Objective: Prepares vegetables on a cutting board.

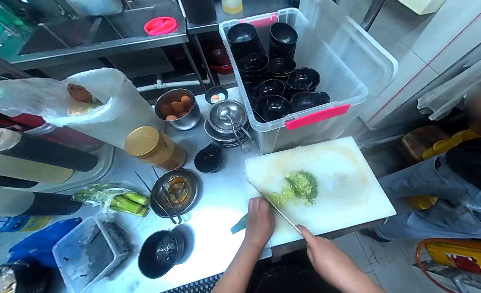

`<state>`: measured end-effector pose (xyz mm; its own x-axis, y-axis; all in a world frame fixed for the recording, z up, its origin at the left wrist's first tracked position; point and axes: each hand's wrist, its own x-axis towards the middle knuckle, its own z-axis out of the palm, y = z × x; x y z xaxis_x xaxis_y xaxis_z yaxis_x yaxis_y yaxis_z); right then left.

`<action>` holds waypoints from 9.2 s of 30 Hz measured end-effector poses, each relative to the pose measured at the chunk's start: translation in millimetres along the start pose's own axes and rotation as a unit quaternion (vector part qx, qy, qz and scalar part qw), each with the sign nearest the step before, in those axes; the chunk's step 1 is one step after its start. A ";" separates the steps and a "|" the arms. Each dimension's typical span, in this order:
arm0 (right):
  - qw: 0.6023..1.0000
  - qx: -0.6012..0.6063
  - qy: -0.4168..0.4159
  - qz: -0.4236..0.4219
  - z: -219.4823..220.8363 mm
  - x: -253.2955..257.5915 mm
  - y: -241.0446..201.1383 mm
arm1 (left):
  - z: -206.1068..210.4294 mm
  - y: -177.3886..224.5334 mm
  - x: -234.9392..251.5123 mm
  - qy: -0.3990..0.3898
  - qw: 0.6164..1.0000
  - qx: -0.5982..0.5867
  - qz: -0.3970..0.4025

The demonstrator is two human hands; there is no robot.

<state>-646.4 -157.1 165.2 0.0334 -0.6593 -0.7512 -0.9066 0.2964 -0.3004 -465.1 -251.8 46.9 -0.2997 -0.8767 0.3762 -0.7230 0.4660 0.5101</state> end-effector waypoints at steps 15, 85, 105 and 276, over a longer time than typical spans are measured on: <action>0.995 0.099 0.009 0.022 2.7 -27.2 58.4 | -40.6 -10.7 -4.9 -0.091 0.995 0.031 -0.013; 0.998 0.052 0.032 0.000 -1.6 -45.7 52.1 | -22.6 34.5 31.0 -0.186 0.978 0.090 -0.023; 0.995 0.099 -0.018 -0.014 5.9 -35.6 69.2 | -38.4 8.6 -5.2 -0.099 0.992 0.052 -0.052; 0.999 -0.036 0.014 -0.017 -9.7 -40.9 43.1 | -22.2 21.1 -6.5 -0.093 0.993 -0.026 -0.063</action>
<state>-690.9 -124.0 188.6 0.0548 -0.6873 -0.7243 -0.9329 0.2233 -0.2824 -464.6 -233.6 72.4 -0.3224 -0.9329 0.1602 -0.7298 0.3528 0.5857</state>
